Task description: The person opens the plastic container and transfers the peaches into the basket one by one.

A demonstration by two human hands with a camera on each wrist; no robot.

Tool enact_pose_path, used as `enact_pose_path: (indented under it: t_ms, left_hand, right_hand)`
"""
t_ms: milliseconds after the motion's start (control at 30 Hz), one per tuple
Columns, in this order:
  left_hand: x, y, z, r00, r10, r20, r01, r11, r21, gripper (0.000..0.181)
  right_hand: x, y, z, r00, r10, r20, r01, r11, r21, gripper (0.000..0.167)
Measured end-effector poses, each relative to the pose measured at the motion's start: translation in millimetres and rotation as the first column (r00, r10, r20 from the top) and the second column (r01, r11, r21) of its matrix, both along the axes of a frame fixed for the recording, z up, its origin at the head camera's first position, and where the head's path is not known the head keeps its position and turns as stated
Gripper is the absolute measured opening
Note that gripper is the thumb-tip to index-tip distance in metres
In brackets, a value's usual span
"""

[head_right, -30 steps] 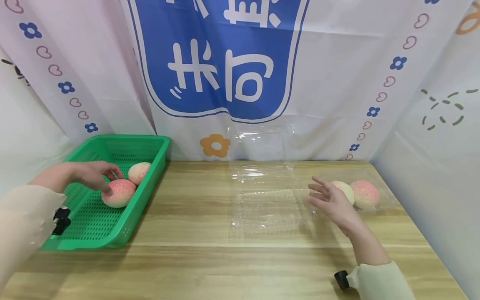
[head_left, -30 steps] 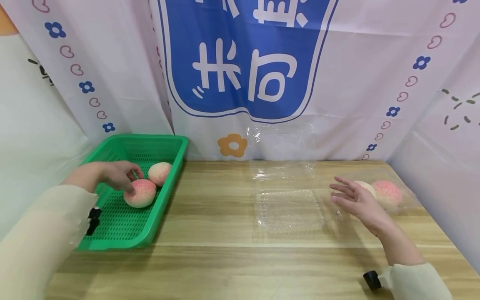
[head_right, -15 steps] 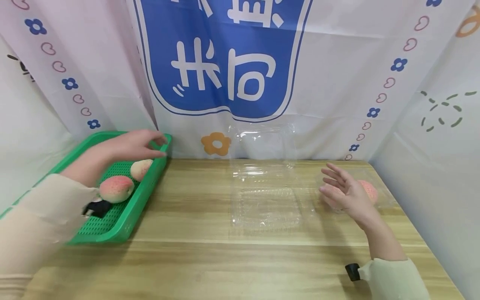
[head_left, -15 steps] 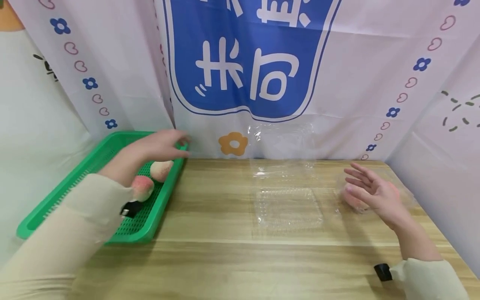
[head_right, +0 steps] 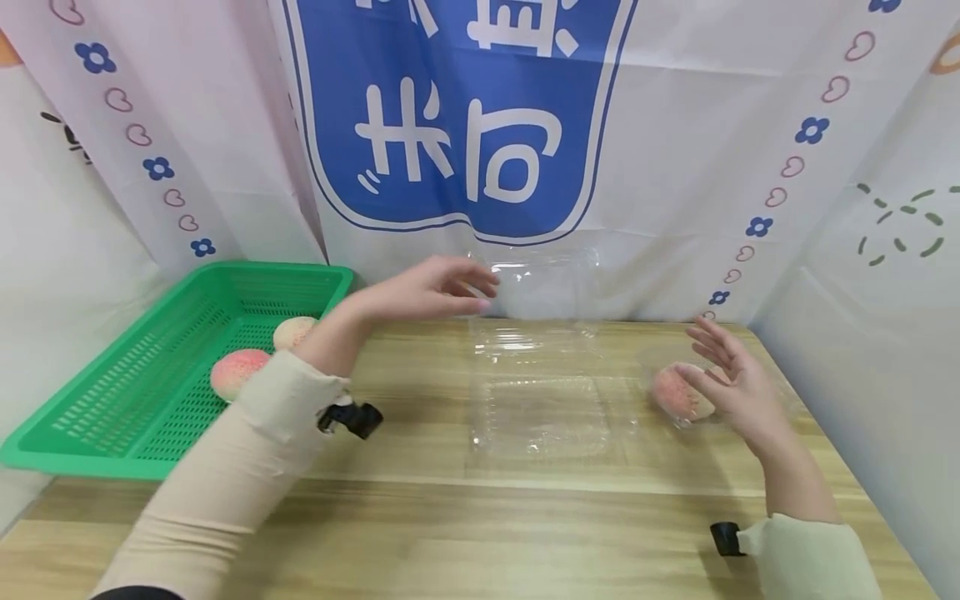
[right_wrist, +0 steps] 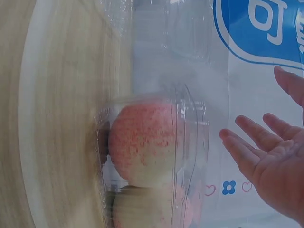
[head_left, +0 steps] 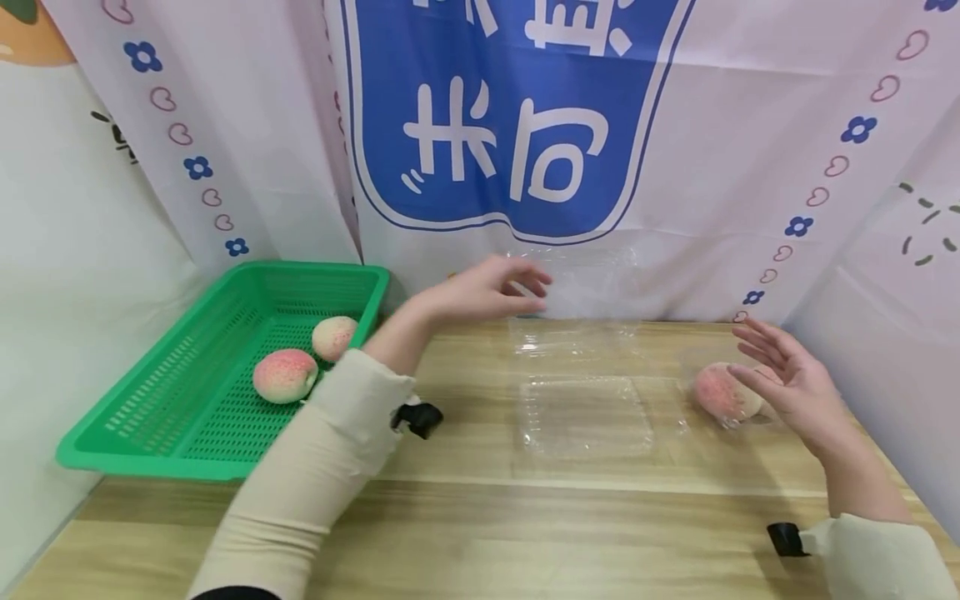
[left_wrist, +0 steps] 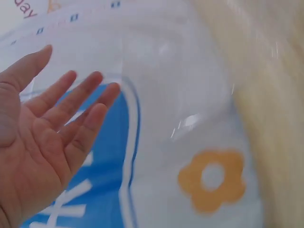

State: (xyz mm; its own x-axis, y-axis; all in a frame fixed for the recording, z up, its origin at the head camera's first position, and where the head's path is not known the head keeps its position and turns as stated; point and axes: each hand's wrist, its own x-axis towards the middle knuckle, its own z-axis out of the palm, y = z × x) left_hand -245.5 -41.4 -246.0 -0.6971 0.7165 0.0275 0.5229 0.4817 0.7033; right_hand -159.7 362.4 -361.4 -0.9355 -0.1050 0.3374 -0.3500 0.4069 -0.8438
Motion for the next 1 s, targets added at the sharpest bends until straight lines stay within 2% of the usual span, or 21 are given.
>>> enact_pose_path:
  t_ms: [67, 200, 300, 467, 600, 767, 1000]
  left_hand:
    - [1.0, 15.0, -10.3, 1.0, -0.022, 0.022, 0.02, 0.997, 0.081, 0.043]
    - [5.5, 43.1, -31.9, 0.996, -0.06, 0.059, 0.048, 0.979, 0.197, 0.049]
    - [9.1, 58.5, -46.6, 0.994, -0.06, 0.093, 0.035, 0.967, 0.251, 0.055]
    - [13.5, 77.0, -64.7, 0.987, -0.041, 0.155, -0.008, 0.954, 0.299, 0.06]
    - [17.1, 89.1, -74.8, 0.979, -0.021, 0.205, -0.046, 0.947, 0.316, 0.062]
    - [24.3, 107.8, -87.3, 0.967, 0.004, 0.256, -0.097, 0.931, 0.352, 0.062]
    - [42.5, 145.4, -100.2, 0.941, 0.05, 0.335, -0.179, 0.912, 0.368, 0.064]
  right_hand:
    - [0.6, 5, 1.0, 0.999, -0.04, -0.002, 0.04, 0.999, -0.019, 0.069]
    - [2.0, 13, 1.2, 0.985, -0.171, 0.019, 0.169, 0.984, 0.063, 0.067]
    - [2.0, 19, -0.7, 0.968, -0.248, 0.034, 0.244, 0.965, 0.094, 0.067]
    - [1.1, 31, -5.0, 0.938, -0.345, 0.038, 0.343, 0.938, 0.045, 0.066]
    - [0.0, 40, -8.1, 0.89, -0.446, 0.095, 0.445, 0.895, 0.031, 0.067]
    - [-1.8, 54, -15.0, 0.827, -0.515, 0.224, 0.525, 0.851, 0.015, 0.072]
    - [1.6, 73, -29.8, 0.787, -0.521, 0.332, 0.56, 0.828, -0.026, 0.074]
